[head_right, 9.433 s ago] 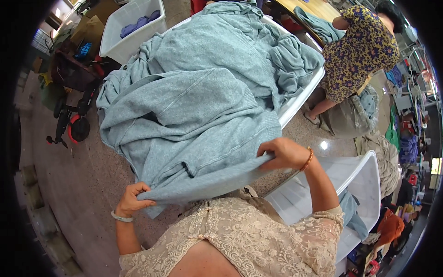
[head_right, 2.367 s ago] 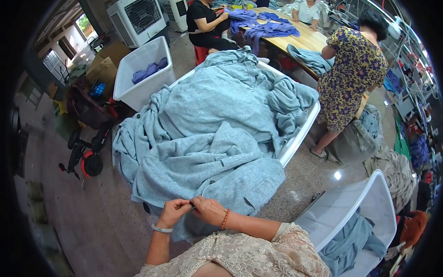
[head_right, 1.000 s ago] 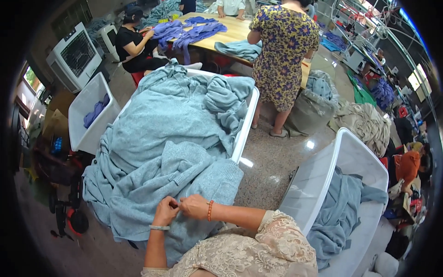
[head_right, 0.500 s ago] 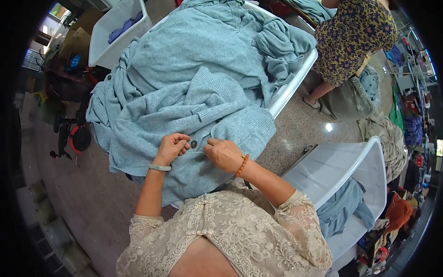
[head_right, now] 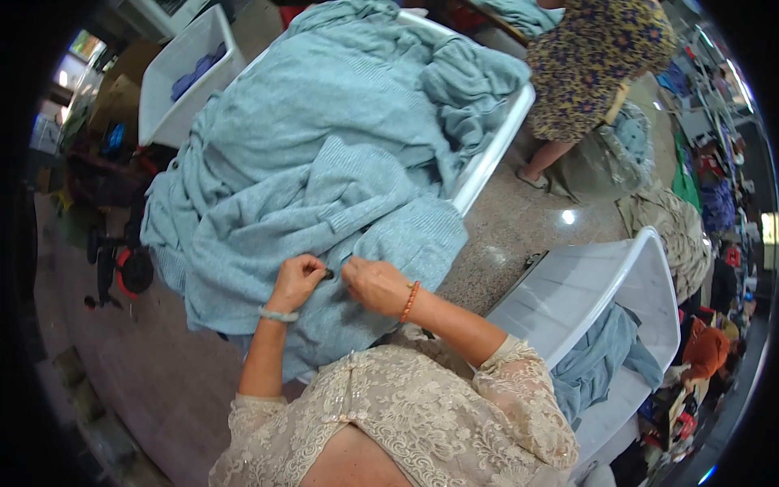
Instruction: Inspecting buttons and quality of sweaters in a garment factory.
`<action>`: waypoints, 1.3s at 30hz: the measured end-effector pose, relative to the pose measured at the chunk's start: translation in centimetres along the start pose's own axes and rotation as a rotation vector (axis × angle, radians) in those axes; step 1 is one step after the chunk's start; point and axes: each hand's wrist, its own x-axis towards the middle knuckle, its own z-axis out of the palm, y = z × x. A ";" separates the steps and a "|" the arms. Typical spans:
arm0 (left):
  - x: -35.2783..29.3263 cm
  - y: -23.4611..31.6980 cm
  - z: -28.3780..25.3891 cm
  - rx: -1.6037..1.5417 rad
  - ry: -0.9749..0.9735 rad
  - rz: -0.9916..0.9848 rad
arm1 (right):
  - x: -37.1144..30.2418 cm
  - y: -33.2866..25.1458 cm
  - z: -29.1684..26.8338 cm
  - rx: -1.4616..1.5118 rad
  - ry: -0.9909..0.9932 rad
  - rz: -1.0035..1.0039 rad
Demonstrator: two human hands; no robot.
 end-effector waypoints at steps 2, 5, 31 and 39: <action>0.1 0.0 -0.1 -0.043 -0.011 -0.062 | 0.1 0.0 0.0 0.011 -0.021 -0.011; -0.2 0.3 -0.4 -0.177 -0.024 -0.100 | 0.1 0.0 0.0 0.034 0.047 -0.046; -1.9 2.1 0.5 -0.497 0.138 -0.104 | 0.2 -2.5 0.2 0.010 0.201 -0.046; -1.4 0.7 0.9 -0.485 0.025 -0.117 | 1.1 -2.6 1.5 0.039 0.315 0.052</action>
